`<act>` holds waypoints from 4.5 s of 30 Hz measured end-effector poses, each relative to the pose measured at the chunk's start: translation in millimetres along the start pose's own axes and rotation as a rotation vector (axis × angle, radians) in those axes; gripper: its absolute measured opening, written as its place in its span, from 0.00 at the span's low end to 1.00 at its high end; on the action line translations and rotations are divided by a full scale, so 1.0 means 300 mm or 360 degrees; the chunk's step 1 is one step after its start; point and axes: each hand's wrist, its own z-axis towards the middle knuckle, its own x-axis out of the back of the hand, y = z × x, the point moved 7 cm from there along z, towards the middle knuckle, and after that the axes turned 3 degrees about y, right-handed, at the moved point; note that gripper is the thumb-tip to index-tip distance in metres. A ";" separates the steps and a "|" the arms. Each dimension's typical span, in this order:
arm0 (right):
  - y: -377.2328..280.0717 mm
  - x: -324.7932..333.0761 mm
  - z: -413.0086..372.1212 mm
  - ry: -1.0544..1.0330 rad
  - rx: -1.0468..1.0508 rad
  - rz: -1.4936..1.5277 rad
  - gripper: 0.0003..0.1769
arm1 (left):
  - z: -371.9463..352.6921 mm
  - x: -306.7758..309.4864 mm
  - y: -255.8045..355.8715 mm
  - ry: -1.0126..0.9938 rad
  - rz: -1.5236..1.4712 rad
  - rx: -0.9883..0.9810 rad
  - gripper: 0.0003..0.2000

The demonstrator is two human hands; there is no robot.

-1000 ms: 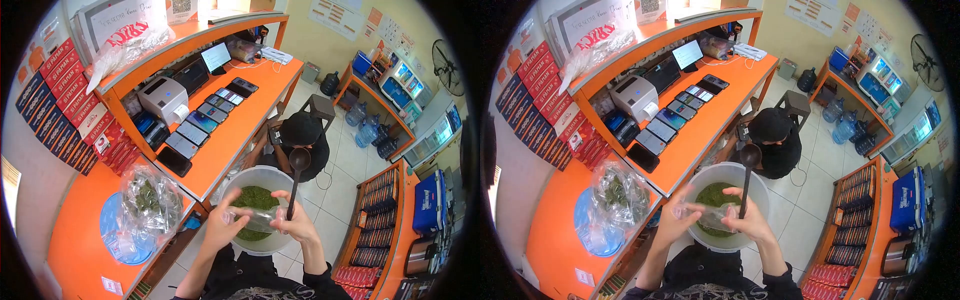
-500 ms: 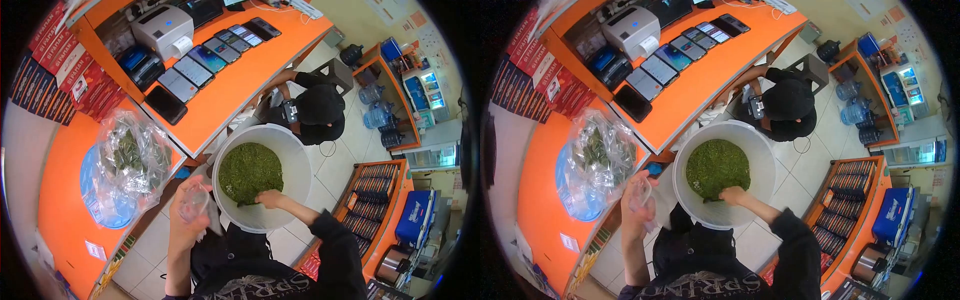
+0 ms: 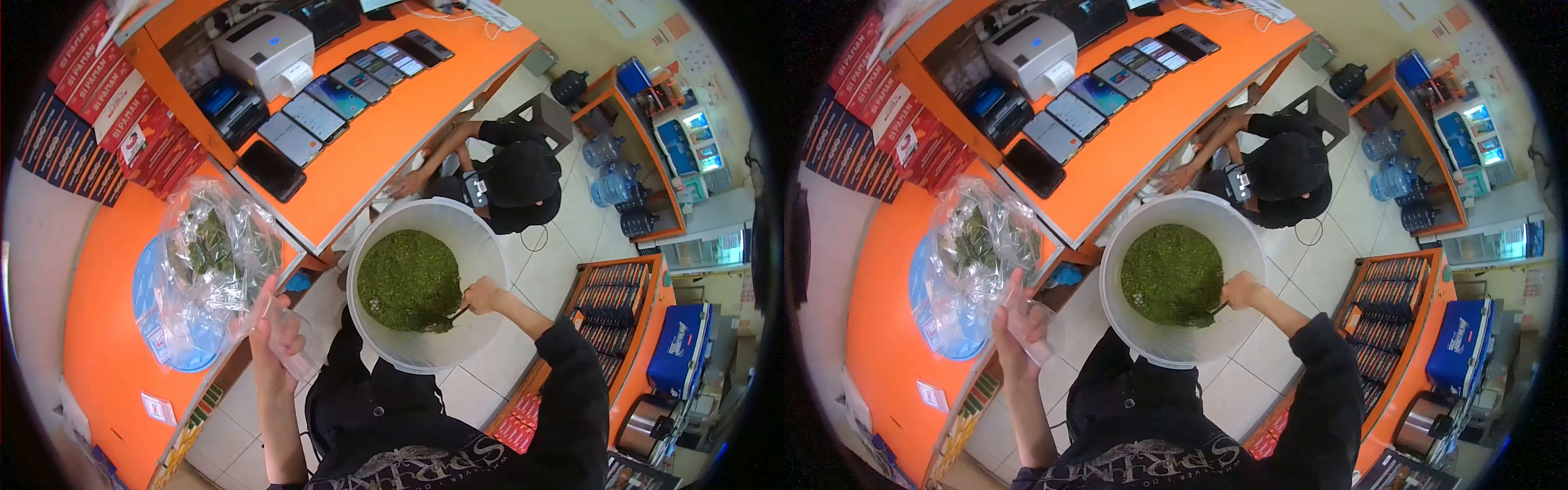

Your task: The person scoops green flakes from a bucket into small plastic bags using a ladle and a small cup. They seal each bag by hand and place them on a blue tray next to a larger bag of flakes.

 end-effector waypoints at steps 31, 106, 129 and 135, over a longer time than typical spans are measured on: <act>-0.124 0.512 -0.592 0.0951 -0.0088 0.1138 0.16 | -0.112 -0.273 -0.166 -0.0555 0.2061 -0.1141 0.32; -0.188 0.536 -0.765 0.1534 -0.0423 0.0989 0.18 | -0.060 -0.329 -0.284 -0.0698 0.2074 -0.1110 0.31; -0.549 0.007 -0.552 0.1668 -0.1602 0.1407 0.30 | -0.012 -0.366 -0.339 -0.0779 0.1270 -0.0771 0.33; -0.442 0.357 -0.581 0.2601 -0.1162 0.1656 0.25 | -0.033 -0.401 -0.426 -0.0815 0.1358 -0.0439 0.34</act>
